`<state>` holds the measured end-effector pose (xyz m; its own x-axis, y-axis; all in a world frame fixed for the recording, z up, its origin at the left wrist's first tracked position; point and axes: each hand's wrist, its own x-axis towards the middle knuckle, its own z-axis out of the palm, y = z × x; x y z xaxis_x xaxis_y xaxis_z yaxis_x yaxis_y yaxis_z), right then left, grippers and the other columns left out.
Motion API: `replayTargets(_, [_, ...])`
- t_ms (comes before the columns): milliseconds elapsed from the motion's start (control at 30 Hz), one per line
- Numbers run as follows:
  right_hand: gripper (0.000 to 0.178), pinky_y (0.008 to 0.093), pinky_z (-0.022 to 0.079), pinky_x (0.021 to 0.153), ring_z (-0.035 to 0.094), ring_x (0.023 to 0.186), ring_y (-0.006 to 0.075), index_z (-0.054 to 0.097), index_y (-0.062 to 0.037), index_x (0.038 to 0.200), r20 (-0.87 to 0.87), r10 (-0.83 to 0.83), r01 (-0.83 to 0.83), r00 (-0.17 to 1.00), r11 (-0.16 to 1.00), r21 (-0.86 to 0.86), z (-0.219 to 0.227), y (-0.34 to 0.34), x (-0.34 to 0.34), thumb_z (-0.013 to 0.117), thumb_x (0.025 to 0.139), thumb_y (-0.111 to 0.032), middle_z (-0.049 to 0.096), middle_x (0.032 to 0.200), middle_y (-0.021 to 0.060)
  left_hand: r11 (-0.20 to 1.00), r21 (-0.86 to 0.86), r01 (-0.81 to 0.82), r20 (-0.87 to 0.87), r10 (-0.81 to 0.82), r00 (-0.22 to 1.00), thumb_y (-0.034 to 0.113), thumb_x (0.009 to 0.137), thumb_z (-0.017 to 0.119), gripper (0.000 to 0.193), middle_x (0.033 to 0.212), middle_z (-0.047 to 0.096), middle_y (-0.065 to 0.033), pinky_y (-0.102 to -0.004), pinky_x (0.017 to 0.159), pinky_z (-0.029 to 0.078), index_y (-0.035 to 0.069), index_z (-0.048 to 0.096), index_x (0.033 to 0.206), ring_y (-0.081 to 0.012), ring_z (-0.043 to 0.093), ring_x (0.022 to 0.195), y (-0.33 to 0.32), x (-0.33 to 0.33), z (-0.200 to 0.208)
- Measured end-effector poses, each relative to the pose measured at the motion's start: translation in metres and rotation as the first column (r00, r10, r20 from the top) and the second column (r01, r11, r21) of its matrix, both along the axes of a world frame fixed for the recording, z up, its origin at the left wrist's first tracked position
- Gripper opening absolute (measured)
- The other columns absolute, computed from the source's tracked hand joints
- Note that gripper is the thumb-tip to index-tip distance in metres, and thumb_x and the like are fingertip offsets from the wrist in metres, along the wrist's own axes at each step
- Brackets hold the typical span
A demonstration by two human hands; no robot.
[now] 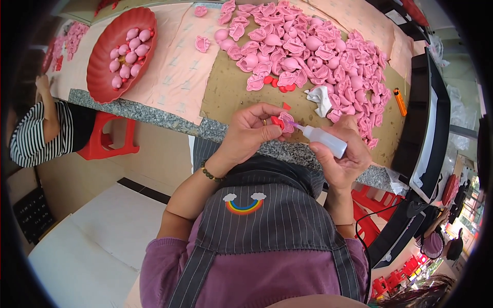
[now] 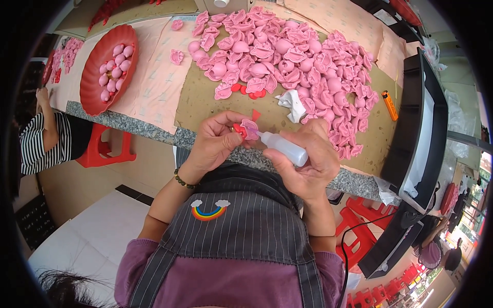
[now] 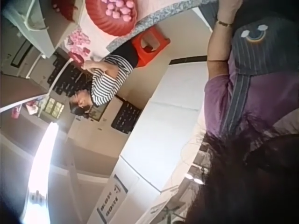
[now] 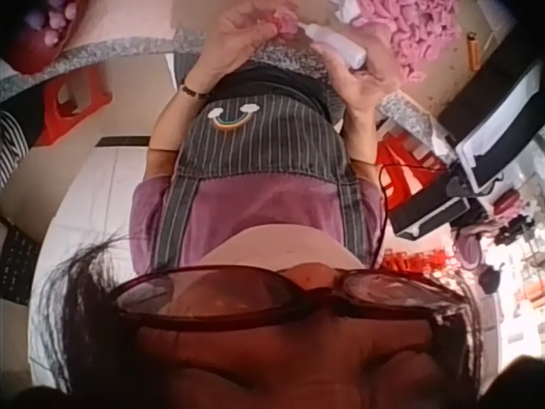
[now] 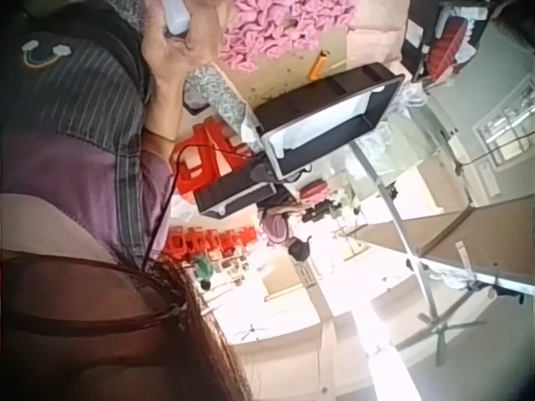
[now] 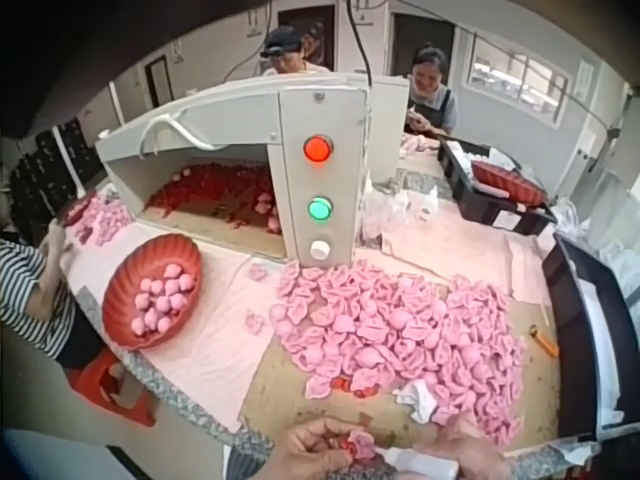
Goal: Assembling small pink plastic toy parts using glue at a factory workstation.
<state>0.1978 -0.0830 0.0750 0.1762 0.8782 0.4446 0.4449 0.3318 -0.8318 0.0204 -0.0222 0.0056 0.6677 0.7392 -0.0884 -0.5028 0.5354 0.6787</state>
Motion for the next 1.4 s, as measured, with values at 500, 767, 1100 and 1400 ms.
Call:
replayTargets(500, [0.027, 0.0264, 0.033, 0.053, 0.042, 0.058, 0.0167, 0.062, 0.0032, 0.075, 0.008, -0.057, 0.057, 0.998, 0.998, -0.007, 0.001, -0.0015, -0.0008, 0.078, 0.059, -0.01, 0.051, 0.062, 0.0064, 1.0, 0.007, 0.016, -0.019, -0.016, 1.0, 0.005, 0.082, 0.06, 0.032, 0.1, 0.06, -0.0134, -0.0293, 0.072, 0.051, -0.004, 0.051, 0.111, -0.0187, 0.061, 0.084, 0.0022, 0.0015, 0.002])
replayTargets(767, [0.028, 0.0275, 0.033, 0.053, 0.043, 0.056, 0.0178, 0.061, 0.0024, 0.076, 0.077, -0.018, 0.01, 0.997, 0.995, 0.101, -0.0019, 0.0037, 0.0007, 0.079, 0.059, -0.011, 0.051, 0.06, 0.0061, 1.0, 0.007, 0.014, -0.014, -0.014, 1.0, 0.005, 0.082, 0.06, 0.032, 0.1, 0.06, -0.0133, -0.0293, 0.072, 0.05, -0.004, 0.05, 0.111, -0.0188, 0.061, 0.085, 0.0011, 0.0008, -0.0002])
replayTargets(1100, [0.028, 0.0289, 0.033, 0.053, 0.043, 0.056, 0.0187, 0.061, 0.0013, 0.077, 0.089, -0.013, 0.003, 0.996, 0.993, 0.116, 0.0002, 0.0041, 0.0002, 0.078, 0.059, -0.011, 0.052, 0.06, 0.0062, 1.0, 0.008, 0.015, -0.018, -0.015, 1.0, 0.005, 0.082, 0.06, 0.033, 0.099, 0.06, -0.0131, -0.0291, 0.072, 0.051, -0.004, 0.05, 0.112, -0.0185, 0.061, 0.084, 0.0016, 0.0015, -0.0002])
replayTargets(1400, [0.028, 0.0294, 0.033, 0.053, 0.042, 0.056, 0.0189, 0.061, 0.0011, 0.076, 0.088, -0.022, 0.014, 0.996, 0.996, 0.09, 0.0003, 0.0039, -0.0021, 0.078, 0.059, -0.012, 0.053, 0.06, 0.0066, 1.0, -0.001, 0.019, -0.02, -0.019, 1.0, 0.005, 0.082, 0.06, 0.033, 0.1, 0.06, -0.0133, -0.0291, 0.073, 0.051, -0.004, 0.05, 0.112, -0.0183, 0.061, 0.085, 0.0026, -0.0004, -0.0002])
